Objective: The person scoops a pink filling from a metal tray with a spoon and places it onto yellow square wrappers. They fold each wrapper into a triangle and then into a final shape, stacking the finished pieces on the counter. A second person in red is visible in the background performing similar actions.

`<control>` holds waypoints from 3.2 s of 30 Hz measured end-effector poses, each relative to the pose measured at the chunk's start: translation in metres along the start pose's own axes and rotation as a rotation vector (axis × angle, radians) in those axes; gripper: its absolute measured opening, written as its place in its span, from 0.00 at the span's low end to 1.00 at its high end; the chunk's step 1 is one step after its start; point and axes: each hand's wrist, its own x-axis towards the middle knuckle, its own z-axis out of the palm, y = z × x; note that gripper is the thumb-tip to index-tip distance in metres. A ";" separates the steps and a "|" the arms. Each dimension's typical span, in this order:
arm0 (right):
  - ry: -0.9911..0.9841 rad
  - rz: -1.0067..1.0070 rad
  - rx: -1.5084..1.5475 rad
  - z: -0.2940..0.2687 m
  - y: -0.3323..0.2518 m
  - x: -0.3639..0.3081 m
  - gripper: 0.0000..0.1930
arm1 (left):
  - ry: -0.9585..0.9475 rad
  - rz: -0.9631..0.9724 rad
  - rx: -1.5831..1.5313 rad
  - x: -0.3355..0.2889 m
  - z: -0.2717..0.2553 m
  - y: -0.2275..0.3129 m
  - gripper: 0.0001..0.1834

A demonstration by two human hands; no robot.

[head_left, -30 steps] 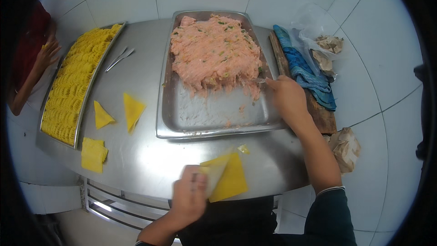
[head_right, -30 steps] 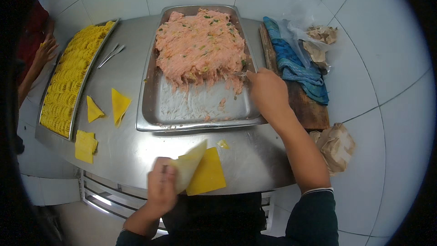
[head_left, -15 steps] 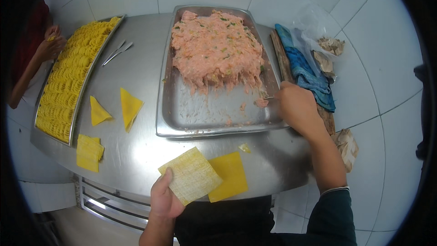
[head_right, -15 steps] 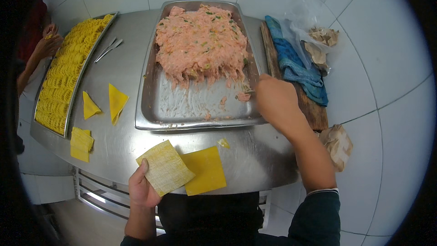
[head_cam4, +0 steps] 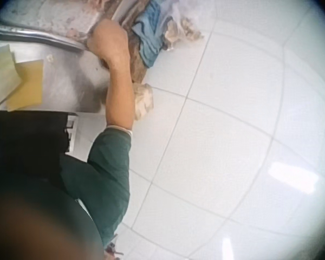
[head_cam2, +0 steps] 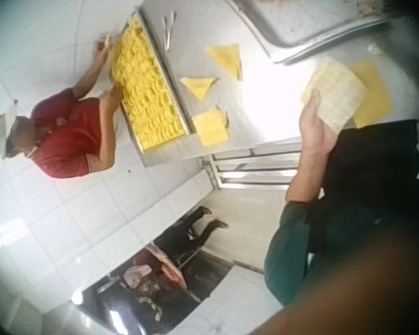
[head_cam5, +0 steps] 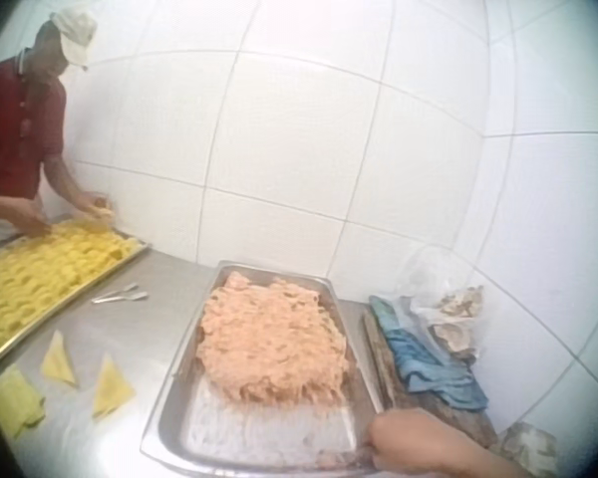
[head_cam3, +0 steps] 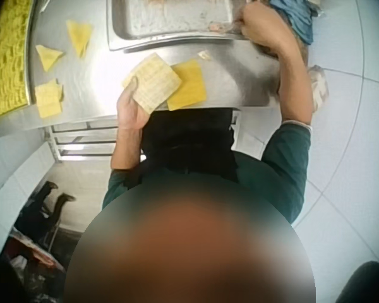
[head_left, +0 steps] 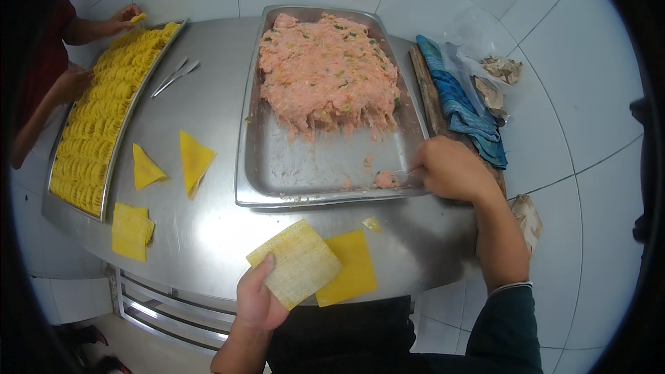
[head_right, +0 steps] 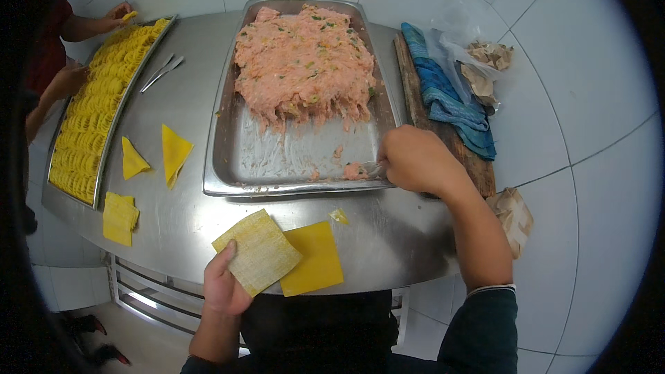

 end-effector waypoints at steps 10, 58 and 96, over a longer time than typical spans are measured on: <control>0.220 -0.214 0.804 0.004 -0.048 -0.052 0.13 | -0.058 0.017 0.049 0.008 0.061 -0.012 0.28; 0.629 -0.282 1.052 0.090 -0.074 -0.108 0.14 | -0.258 0.326 1.236 -0.003 0.081 -0.025 0.17; 0.778 0.081 0.607 0.056 -0.040 -0.076 0.15 | -0.404 0.495 1.908 -0.001 0.090 -0.012 0.22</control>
